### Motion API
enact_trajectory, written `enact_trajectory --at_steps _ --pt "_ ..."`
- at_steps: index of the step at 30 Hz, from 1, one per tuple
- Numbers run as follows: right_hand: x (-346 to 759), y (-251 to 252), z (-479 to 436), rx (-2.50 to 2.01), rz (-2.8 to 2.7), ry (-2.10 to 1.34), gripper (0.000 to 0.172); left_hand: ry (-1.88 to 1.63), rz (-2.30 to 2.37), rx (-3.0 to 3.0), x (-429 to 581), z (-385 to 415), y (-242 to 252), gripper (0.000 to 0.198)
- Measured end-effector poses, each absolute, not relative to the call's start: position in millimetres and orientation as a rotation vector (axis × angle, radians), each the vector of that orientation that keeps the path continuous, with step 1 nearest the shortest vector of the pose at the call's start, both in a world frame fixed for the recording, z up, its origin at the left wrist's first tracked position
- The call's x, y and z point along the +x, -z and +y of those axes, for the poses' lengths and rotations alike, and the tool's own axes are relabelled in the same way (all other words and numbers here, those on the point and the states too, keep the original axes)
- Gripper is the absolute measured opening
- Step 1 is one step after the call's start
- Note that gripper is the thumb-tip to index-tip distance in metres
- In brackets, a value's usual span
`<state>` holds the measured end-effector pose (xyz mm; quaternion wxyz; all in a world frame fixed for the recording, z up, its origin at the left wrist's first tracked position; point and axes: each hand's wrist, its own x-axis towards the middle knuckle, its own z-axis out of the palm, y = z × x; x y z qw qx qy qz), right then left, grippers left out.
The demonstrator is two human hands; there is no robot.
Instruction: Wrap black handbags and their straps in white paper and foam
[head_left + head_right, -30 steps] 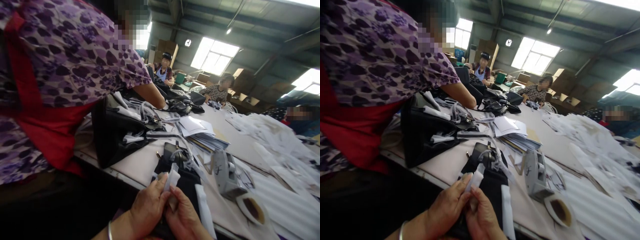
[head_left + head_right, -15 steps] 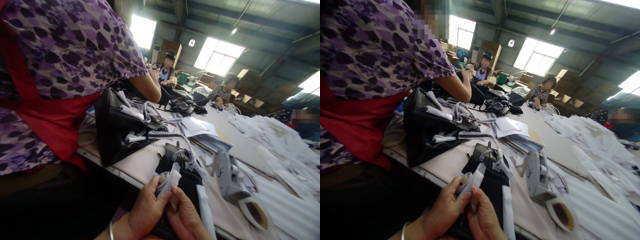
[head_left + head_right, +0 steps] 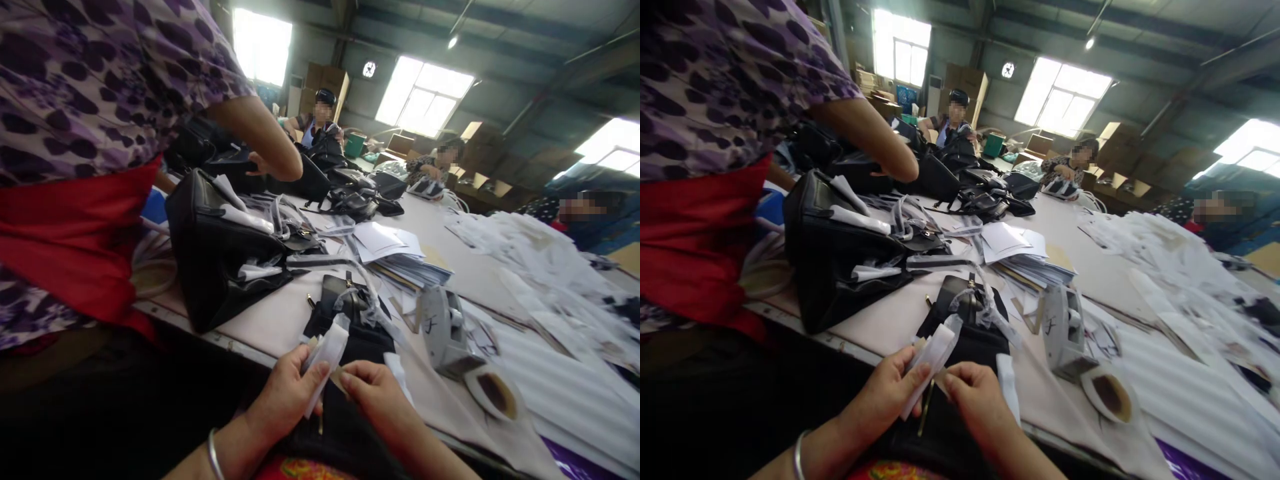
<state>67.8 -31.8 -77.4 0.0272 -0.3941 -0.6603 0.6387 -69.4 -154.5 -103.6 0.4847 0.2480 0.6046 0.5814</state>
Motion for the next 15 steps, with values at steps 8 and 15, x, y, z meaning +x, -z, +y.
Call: enact_trajectory --at_steps 8,15 --pt "59.0 68.3 -29.2 -1.044 -2.366 -1.496 0.028 -1.405 1.411 0.571 -70.6 -154.4 103.5 0.056" --pt "62.1 73.3 -30.3 -1.014 -2.336 -1.463 0.027 -1.338 1.365 0.493 -72.0 -150.4 98.3 0.064"
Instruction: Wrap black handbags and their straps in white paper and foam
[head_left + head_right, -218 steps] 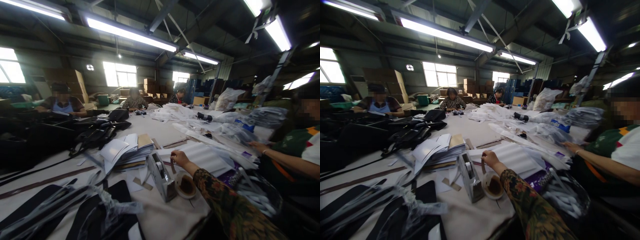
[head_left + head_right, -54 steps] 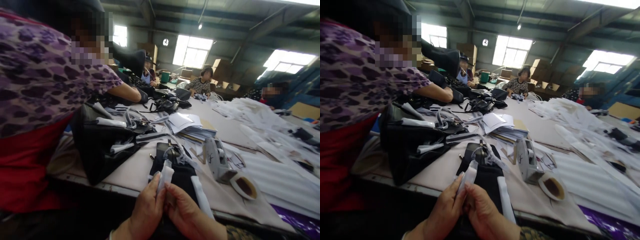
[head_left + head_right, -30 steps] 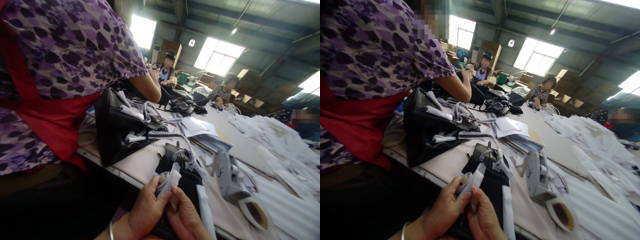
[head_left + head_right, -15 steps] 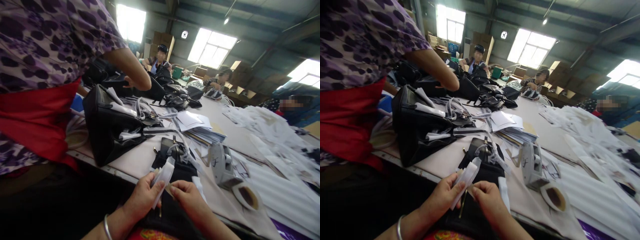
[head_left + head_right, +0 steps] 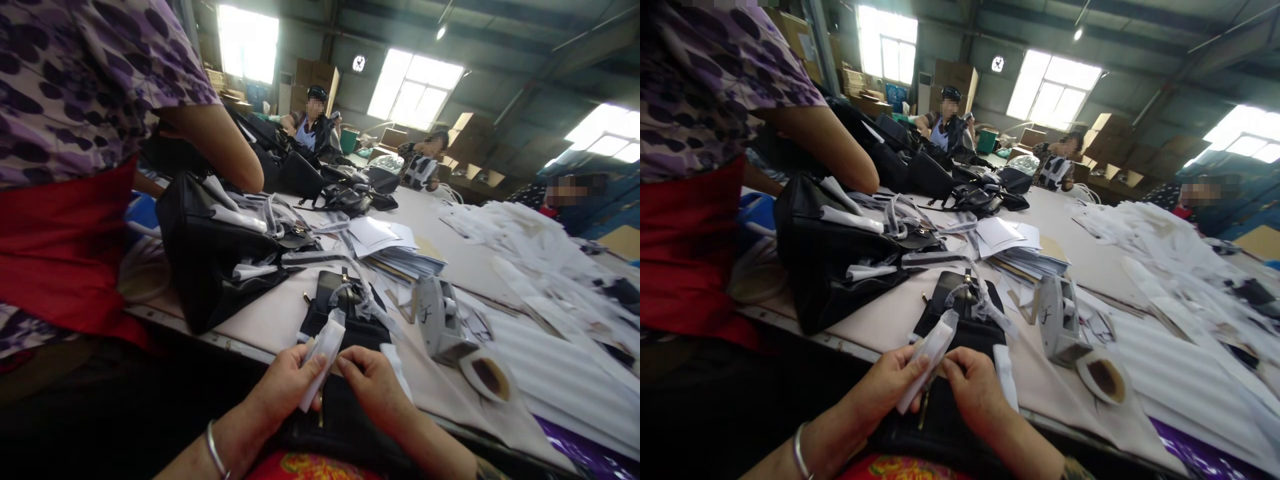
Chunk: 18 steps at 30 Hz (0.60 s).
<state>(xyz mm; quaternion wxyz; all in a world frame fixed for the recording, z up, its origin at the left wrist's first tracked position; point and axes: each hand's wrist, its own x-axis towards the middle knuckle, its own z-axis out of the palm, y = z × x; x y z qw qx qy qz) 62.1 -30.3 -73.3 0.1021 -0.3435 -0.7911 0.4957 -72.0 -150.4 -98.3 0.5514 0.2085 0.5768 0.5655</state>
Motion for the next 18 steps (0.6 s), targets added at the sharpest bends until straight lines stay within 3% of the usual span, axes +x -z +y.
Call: enact_trajectory --at_steps 6,12,18 --pt "70.8 96.7 -43.4 -1.279 -1.904 -1.906 0.036 -1.356 1.392 0.556 -71.5 -151.5 107.6 0.059" --pt "67.6 110.3 -56.4 -1.225 -1.337 -2.286 0.047 -1.326 1.42 0.618 -68.9 -153.1 112.1 0.056" --pt "60.5 99.8 -52.6 -1.21 -1.654 -2.081 0.05 -1.352 1.446 0.575 -67.7 -154.8 105.6 0.057"
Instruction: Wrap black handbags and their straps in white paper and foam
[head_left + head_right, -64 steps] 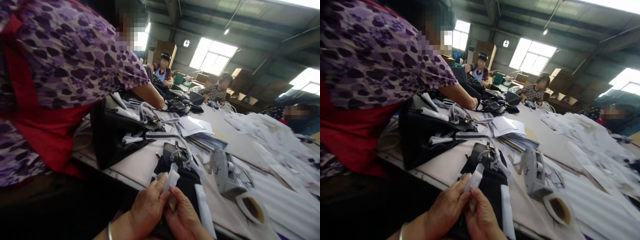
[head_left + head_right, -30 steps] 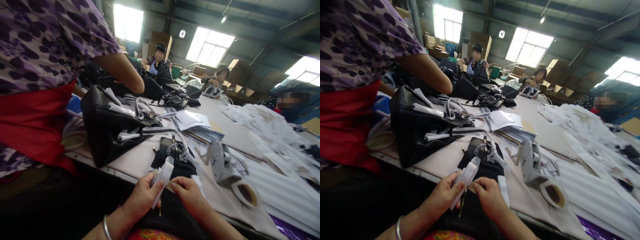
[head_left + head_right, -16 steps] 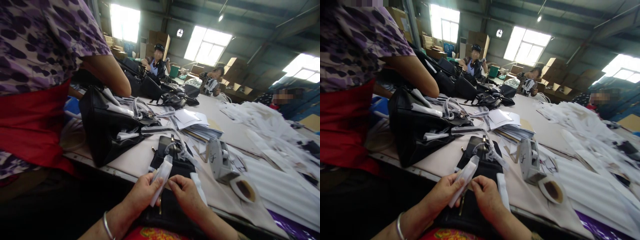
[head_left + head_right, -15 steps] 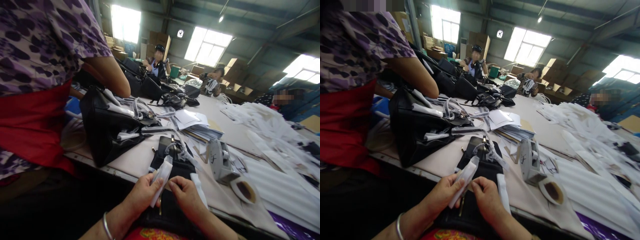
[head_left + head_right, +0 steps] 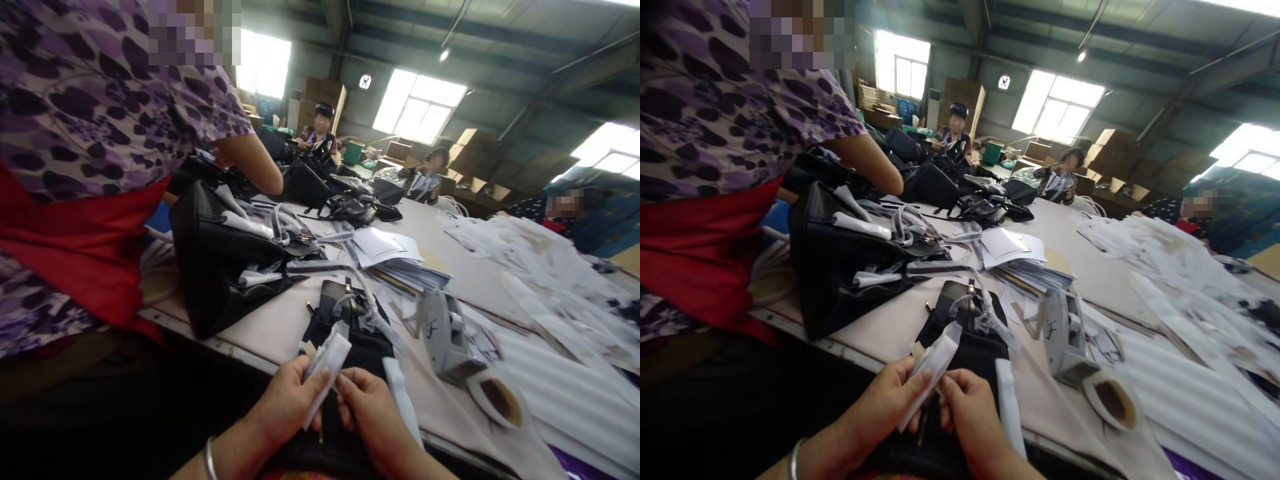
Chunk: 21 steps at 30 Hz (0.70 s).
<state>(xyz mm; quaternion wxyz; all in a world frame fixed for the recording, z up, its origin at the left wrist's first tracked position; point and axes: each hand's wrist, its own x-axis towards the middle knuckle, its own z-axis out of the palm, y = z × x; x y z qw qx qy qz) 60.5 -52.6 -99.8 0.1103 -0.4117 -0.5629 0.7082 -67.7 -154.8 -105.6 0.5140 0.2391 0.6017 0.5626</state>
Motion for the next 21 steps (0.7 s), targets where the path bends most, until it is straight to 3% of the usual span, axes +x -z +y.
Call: enact_trajectory --at_steps 4,7,9,11,13,17,21 --pt "64.6 82.5 -47.1 -1.151 -1.885 -1.801 0.041 -1.353 1.406 0.523 -69.4 -157.0 102.1 0.059" --pt "69.8 69.2 -40.8 -0.942 -2.044 -1.858 0.032 -1.375 1.395 0.483 -72.1 -158.1 98.1 0.058" --pt "73.7 63.3 -34.4 -0.759 -2.192 -1.874 0.035 -1.384 1.395 0.447 -73.7 -158.4 94.4 0.057" --pt "76.4 59.5 -26.6 -0.573 -2.4 -1.614 0.031 -1.383 1.394 0.433 -74.4 -158.5 91.1 0.056" --pt "75.9 55.5 -18.5 -0.371 -2.58 -1.179 0.015 -1.383 1.397 0.442 -73.8 -158.0 89.1 0.055" --pt "62.0 40.9 -5.7 0.105 -2.777 -0.518 0.025 -1.337 1.487 0.488 -70.4 -154.9 88.9 0.048" --pt "38.6 23.5 4.7 0.446 -2.914 -0.407 0.016 -1.299 1.629 0.668 -67.9 -153.8 86.9 0.035"
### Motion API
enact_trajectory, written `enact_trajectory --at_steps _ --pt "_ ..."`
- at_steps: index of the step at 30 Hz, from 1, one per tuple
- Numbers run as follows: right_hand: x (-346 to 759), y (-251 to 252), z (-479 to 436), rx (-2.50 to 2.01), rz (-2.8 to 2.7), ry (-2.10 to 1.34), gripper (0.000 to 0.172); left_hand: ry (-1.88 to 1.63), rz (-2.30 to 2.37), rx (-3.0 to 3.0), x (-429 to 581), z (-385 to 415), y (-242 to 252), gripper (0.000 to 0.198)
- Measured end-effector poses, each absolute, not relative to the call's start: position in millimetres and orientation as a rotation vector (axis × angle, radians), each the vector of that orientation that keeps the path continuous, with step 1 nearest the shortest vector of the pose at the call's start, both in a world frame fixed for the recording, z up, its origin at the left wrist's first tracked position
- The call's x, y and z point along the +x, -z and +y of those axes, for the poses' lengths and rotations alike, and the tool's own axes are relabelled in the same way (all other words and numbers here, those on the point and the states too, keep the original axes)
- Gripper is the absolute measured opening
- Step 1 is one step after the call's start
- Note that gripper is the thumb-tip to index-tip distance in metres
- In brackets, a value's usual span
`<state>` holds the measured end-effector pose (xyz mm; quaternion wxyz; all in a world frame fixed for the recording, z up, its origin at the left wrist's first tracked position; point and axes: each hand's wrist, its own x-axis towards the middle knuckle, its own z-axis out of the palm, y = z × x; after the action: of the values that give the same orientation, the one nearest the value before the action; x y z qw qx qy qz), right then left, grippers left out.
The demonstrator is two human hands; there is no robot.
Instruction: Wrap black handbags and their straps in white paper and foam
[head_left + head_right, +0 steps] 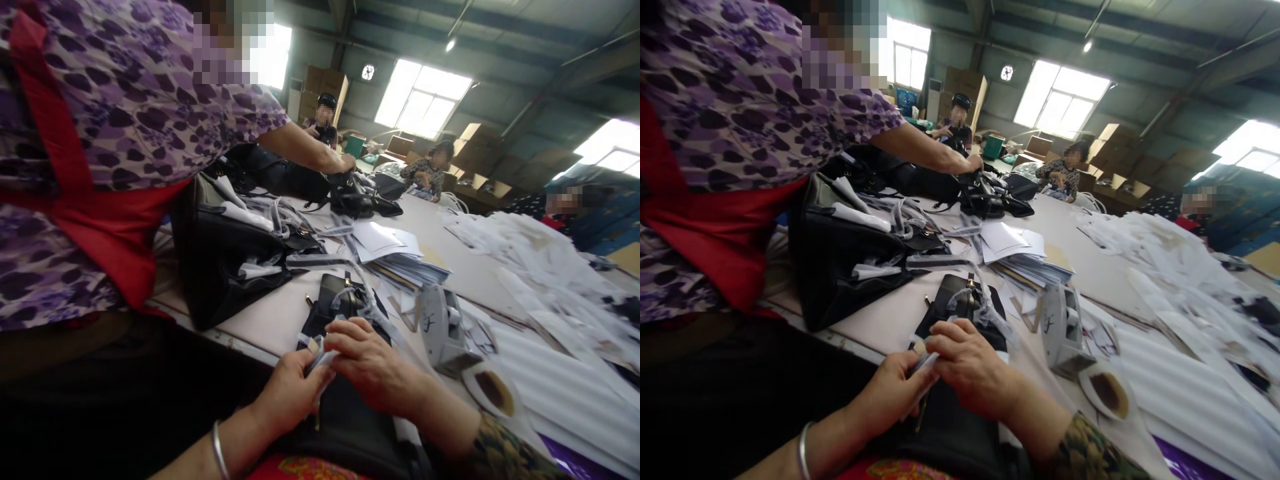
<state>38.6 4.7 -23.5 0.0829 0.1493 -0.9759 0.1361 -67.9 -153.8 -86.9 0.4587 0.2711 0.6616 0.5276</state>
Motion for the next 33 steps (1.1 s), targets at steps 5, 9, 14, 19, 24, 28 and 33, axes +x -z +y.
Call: enact_trajectory --at_steps 5,9,14,19,24,28,33 --pt "19.7 20.1 15.8 0.352 -3.137 -0.875 0.013 -1.224 1.789 0.957 -68.4 -160.7 79.5 0.03" --pt "16.5 30.7 21.6 0.351 -3.083 -1.14 0.013 -1.183 1.891 1.029 -67.6 -158.4 81.2 0.028" --pt "19.6 36.2 35.2 0.265 -3.007 -1.268 0.006 -1.232 1.897 0.877 -64.9 -146.3 89.8 0.023" --pt "14.0 24.8 48.2 0.214 -3.084 -1.308 0.048 -1.277 1.821 0.896 -63.3 -148.3 89.3 0.015" --pt "-1.7 20.5 45.3 0.509 -3.279 -0.967 0.054 -1.286 1.829 0.925 -60.8 -159.8 87.1 0.014" --pt "-4.1 24.9 43.8 0.561 -3.247 -0.898 0.047 -1.316 1.826 0.895 -59.8 -159.5 92.1 0.018" --pt "5.4 42.5 44.3 0.585 -3.155 -0.906 0.038 -1.289 1.734 0.855 -62.2 -155.0 92.3 0.026"
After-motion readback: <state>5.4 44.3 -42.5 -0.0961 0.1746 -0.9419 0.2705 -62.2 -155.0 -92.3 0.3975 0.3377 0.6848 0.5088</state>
